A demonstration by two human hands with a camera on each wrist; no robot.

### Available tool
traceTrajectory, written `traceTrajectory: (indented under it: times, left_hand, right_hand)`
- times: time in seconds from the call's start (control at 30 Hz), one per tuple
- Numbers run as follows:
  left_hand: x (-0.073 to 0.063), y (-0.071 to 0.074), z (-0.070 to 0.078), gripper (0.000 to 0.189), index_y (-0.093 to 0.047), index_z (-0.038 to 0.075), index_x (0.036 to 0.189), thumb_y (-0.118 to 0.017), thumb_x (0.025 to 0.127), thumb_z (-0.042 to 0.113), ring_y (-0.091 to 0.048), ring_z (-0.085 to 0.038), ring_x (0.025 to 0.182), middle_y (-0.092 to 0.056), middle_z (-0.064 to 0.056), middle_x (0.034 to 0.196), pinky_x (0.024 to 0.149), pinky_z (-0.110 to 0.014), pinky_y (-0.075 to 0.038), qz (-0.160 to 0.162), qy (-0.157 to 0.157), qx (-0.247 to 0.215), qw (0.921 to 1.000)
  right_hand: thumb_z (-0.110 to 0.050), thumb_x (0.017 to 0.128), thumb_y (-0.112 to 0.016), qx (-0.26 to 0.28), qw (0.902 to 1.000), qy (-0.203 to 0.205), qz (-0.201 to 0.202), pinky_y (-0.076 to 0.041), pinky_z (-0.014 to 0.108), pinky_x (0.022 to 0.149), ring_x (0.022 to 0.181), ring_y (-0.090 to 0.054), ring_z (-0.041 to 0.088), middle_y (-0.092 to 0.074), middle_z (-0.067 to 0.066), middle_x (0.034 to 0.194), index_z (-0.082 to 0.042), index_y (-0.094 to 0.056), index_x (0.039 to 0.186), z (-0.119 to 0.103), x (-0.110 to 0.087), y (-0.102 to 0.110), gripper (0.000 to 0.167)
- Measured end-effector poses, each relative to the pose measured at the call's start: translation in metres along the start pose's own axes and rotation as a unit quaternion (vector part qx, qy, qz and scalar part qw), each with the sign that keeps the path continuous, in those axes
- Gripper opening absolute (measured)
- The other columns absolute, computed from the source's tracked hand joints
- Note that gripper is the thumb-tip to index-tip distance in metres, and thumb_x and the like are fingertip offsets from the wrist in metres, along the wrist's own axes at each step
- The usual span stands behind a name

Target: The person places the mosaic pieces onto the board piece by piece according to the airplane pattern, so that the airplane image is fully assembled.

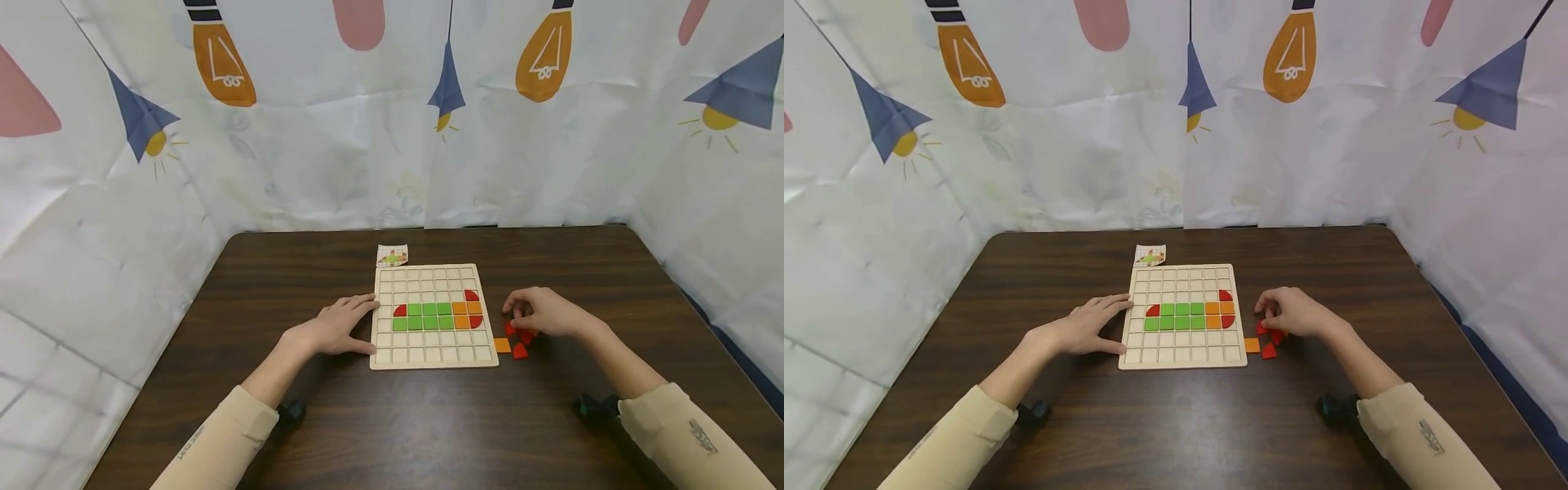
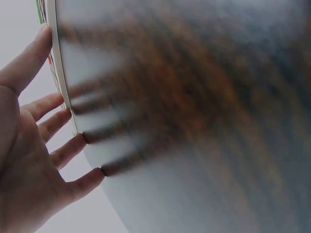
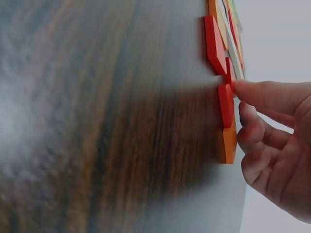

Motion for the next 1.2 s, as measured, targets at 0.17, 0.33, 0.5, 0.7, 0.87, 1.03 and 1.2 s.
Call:
traceTrajectory:
  times: [0.17, 0.33, 0.5, 0.7, 0.87, 1.03, 1.2]
  left_hand:
    - [0.0017, 0.0012, 0.0001, 0.091, -0.034, 0.014, 0.162, -0.075, 0.091, 0.054, -0.022, -0.041, 0.151, -0.022, -0.009, 0.168, 0.11, -0.071, -0.026, -0.003, 0.001, -0.001, 1.0]
    - [0.0024, 0.0003, 0.0001, 0.091, -0.033, 0.014, 0.162, -0.074, 0.091, 0.055, -0.022, -0.041, 0.151, -0.022, -0.009, 0.168, 0.111, -0.07, -0.027, -0.003, 0.003, 0.002, 1.0]
    - [0.0024, 0.0011, 0.0004, 0.091, -0.033, 0.013, 0.162, -0.074, 0.092, 0.054, -0.023, -0.041, 0.151, -0.023, -0.011, 0.168, 0.111, -0.07, -0.026, 0.001, 0.0, 0.0, 1.0]
    - [0.0005, 0.0014, -0.0001, 0.091, -0.033, 0.013, 0.162, -0.074, 0.091, 0.054, -0.023, -0.042, 0.151, -0.025, -0.013, 0.167, 0.112, -0.07, -0.025, -0.002, 0.009, -0.005, 0.9999]
    - [-0.0002, 0.0018, 0.0006, 0.092, -0.033, 0.013, 0.162, -0.074, 0.091, 0.054, -0.022, -0.042, 0.151, -0.024, -0.014, 0.167, 0.112, -0.069, -0.025, -0.005, 0.011, -0.007, 0.9999]
    - [-0.0002, 0.0019, 0.0, 0.091, -0.033, 0.013, 0.162, -0.074, 0.092, 0.054, -0.022, -0.042, 0.151, -0.025, -0.014, 0.167, 0.112, -0.069, -0.025, -0.004, 0.01, -0.007, 0.9999]
    - [0.0003, 0.0018, 0.0006, 0.091, -0.034, 0.012, 0.161, -0.075, 0.091, 0.054, -0.023, -0.042, 0.15, -0.026, -0.014, 0.166, 0.111, -0.07, -0.026, 0.0, 0.005, -0.008, 1.0]
  right_hand:
    - [-0.007, 0.096, -0.072, -0.015, 0.9996, 0.005, 0.024, -0.045, 0.03, 0.062, 0.069, -0.053, 0.016, -0.059, -0.002, 0.079, -0.004, -0.07, 0.109, 0.0048, 0.0033, 0.0024, 0.013]
    - [-0.01, 0.097, -0.071, -0.024, 0.9993, 0.009, 0.027, -0.046, 0.031, 0.064, 0.071, -0.055, 0.015, -0.062, -0.003, 0.082, -0.006, -0.071, 0.11, 0.007, 0.0039, 0.0047, 0.013]
    - [-0.011, 0.092, -0.078, -0.015, 0.9998, 0.012, 0.011, -0.047, 0.029, 0.064, 0.072, -0.054, 0.016, -0.06, -0.001, 0.088, -0.005, -0.071, 0.112, 0.0095, 0.0024, 0.0073, 0.022]
    - [-0.004, 0.087, -0.078, -0.017, 0.9997, 0.015, 0.01, -0.047, 0.029, 0.064, 0.072, -0.053, 0.016, -0.061, 0.0, 0.091, -0.005, -0.072, 0.11, 0.0088, 0.0022, 0.0064, 0.023]
    - [-0.004, 0.089, -0.077, -0.029, 0.9992, 0.017, 0.021, -0.047, 0.03, 0.065, 0.073, -0.054, 0.016, -0.062, -0.003, 0.088, -0.006, -0.072, 0.106, 0.0082, 0.0023, 0.0036, 0.018]
    - [-0.007, 0.091, -0.077, -0.04, 0.9985, 0.026, 0.027, -0.048, 0.029, 0.063, 0.071, -0.054, 0.013, -0.061, -0.004, 0.085, -0.006, -0.072, 0.104, 0.0074, 0.0047, 0.0013, 0.014]
    - [-0.008, 0.092, -0.075, -0.04, 0.9984, 0.026, 0.031, -0.049, 0.029, 0.062, 0.068, -0.055, 0.013, -0.061, -0.005, 0.081, -0.004, -0.071, 0.104, 0.0029, 0.005, 0.0019, 0.013]
Point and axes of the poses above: each hand's wrist, its own x-axis towards the middle knuckle, its own y-axis out of the back of the hand, z = x × y, the point moved 1 cm from there along x, towards the middle knuckle
